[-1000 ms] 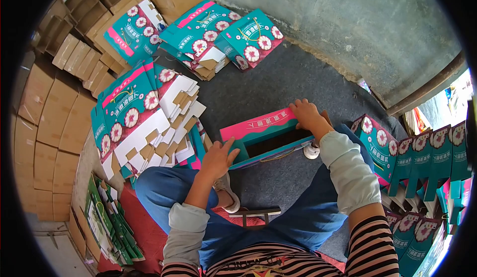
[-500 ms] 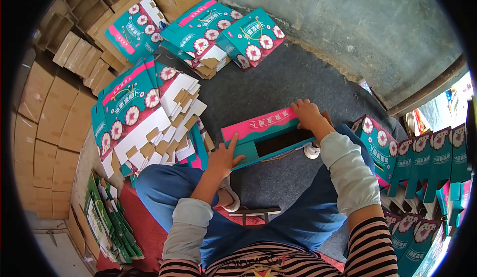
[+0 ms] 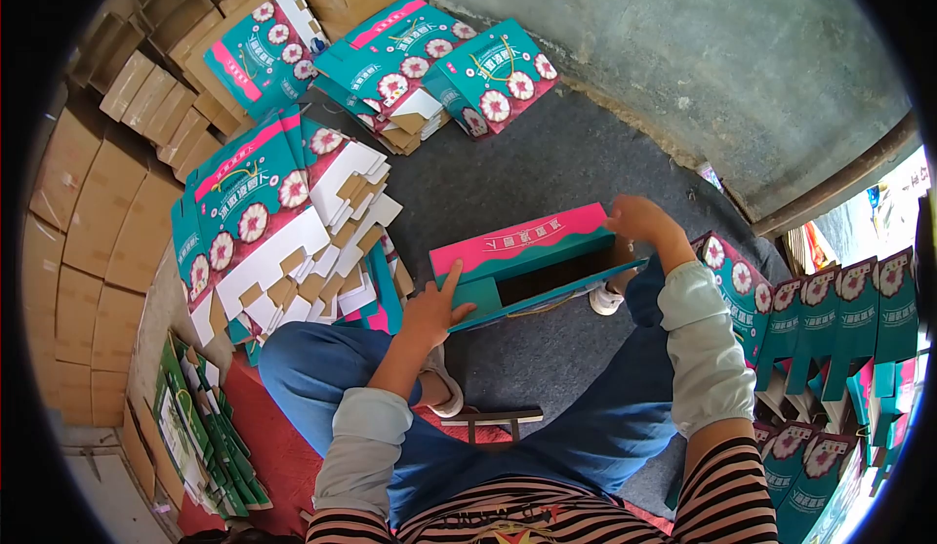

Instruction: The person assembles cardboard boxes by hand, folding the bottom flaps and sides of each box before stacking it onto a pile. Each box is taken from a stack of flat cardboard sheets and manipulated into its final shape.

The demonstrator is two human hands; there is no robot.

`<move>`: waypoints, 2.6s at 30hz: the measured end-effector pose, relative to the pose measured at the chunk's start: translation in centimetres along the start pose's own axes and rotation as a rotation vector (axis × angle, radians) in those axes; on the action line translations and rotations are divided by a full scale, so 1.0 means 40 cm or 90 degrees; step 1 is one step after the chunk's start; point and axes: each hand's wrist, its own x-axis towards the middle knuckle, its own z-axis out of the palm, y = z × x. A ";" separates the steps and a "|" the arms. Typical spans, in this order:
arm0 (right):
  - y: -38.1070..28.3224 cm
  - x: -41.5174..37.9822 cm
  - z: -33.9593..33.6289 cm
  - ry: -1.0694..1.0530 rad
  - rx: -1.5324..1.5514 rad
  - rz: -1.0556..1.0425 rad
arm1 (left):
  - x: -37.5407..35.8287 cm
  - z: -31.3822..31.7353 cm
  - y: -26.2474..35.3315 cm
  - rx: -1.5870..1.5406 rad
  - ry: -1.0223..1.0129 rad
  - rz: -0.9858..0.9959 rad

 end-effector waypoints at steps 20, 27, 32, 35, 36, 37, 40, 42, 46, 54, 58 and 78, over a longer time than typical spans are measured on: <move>0.019 -0.016 0.050 -0.458 0.244 -0.250 | 0.003 0.009 -0.007 -0.072 -0.008 -0.012; 0.018 -0.021 0.043 -0.300 0.061 -0.115 | -0.013 -0.001 0.008 -0.112 0.029 -0.003; 0.007 0.013 0.076 -0.061 0.032 -0.059 | 0.023 0.120 -0.080 -0.361 0.206 0.080; -0.021 0.024 0.101 0.086 0.001 0.030 | 0.020 0.117 -0.085 -0.523 0.151 -0.090; -0.010 0.034 0.116 0.061 0.025 0.049 | 0.016 0.101 -0.071 -0.593 0.125 -0.148; 0.005 0.048 0.136 0.036 0.049 0.070 | 0.007 0.076 -0.049 -0.660 0.096 -0.205; 0.057 0.065 0.153 -0.118 0.165 0.030 | 0.026 0.079 -0.038 -0.652 -0.034 -0.271; 0.081 0.081 0.157 -0.152 0.184 -0.008 | 0.032 0.061 -0.017 -0.643 -0.040 -0.266; 0.099 0.082 0.134 -0.008 0.125 -0.030 | 0.060 0.050 -0.023 -0.664 0.014 -0.232; 0.243 -0.207 -0.139 0.515 0.290 -0.017 | 0.164 -0.220 0.298 -0.559 0.351 0.166; 0.458 -0.438 -0.056 0.722 0.495 0.010 | 0.214 -0.295 0.593 -0.407 0.461 0.362; 1.005 -0.855 0.711 0.719 0.547 0.434 | 0.256 0.392 1.083 -0.338 -0.058 0.312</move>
